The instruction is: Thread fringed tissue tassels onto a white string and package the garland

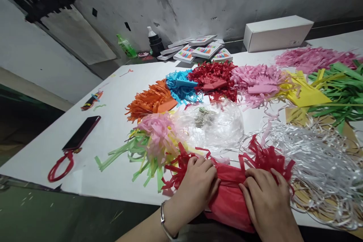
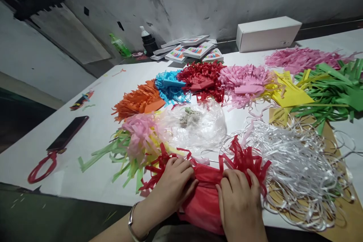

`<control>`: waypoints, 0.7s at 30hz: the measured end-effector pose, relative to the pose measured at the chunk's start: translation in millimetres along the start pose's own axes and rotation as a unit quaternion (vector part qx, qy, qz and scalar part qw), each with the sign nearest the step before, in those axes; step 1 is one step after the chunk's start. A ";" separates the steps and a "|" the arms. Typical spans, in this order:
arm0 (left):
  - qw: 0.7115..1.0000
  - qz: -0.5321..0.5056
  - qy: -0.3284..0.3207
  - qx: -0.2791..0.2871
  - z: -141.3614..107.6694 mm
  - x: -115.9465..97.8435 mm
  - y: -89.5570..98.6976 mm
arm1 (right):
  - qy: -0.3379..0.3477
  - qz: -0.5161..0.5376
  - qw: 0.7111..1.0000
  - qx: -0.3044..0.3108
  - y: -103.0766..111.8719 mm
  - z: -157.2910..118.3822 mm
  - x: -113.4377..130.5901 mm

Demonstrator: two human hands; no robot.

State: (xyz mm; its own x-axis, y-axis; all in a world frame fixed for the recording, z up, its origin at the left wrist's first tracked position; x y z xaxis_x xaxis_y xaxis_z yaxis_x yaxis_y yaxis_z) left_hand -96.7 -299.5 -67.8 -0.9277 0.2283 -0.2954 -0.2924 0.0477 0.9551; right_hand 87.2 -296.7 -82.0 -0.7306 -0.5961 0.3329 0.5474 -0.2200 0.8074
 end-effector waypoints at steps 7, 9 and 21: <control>0.999 -0.021 -0.011 -0.027 -0.4 3.1 0.3 | 0.110 0.032 0.993 -0.008 -10.1 10.6 23.8; 0.998 -0.034 -0.029 -0.033 -1.3 2.0 3.2 | 0.108 0.046 0.993 0.001 -11.7 12.3 22.5; 0.982 -0.079 -0.149 -0.082 0.9 -4.1 2.0 | 0.128 0.083 0.988 -0.003 -18.5 14.3 28.2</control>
State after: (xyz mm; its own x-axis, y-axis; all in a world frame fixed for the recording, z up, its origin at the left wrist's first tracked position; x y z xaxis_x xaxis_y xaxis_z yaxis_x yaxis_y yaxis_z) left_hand -93.2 -299.4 -64.6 -0.7660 0.5064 -0.3959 -0.4825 -0.0460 0.8747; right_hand 50.6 -298.4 -80.6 -0.5040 -0.8002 0.3251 0.6531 -0.1068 0.7497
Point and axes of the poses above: each hand's wrist, its own z-axis towards the middle knuckle, its own y-axis out of the back of the hand, x = y × z, the point moved 4 cm from there along z, towards the middle knuckle, and after that the axes turned 6 degrees about y, right-handed, at the moved point
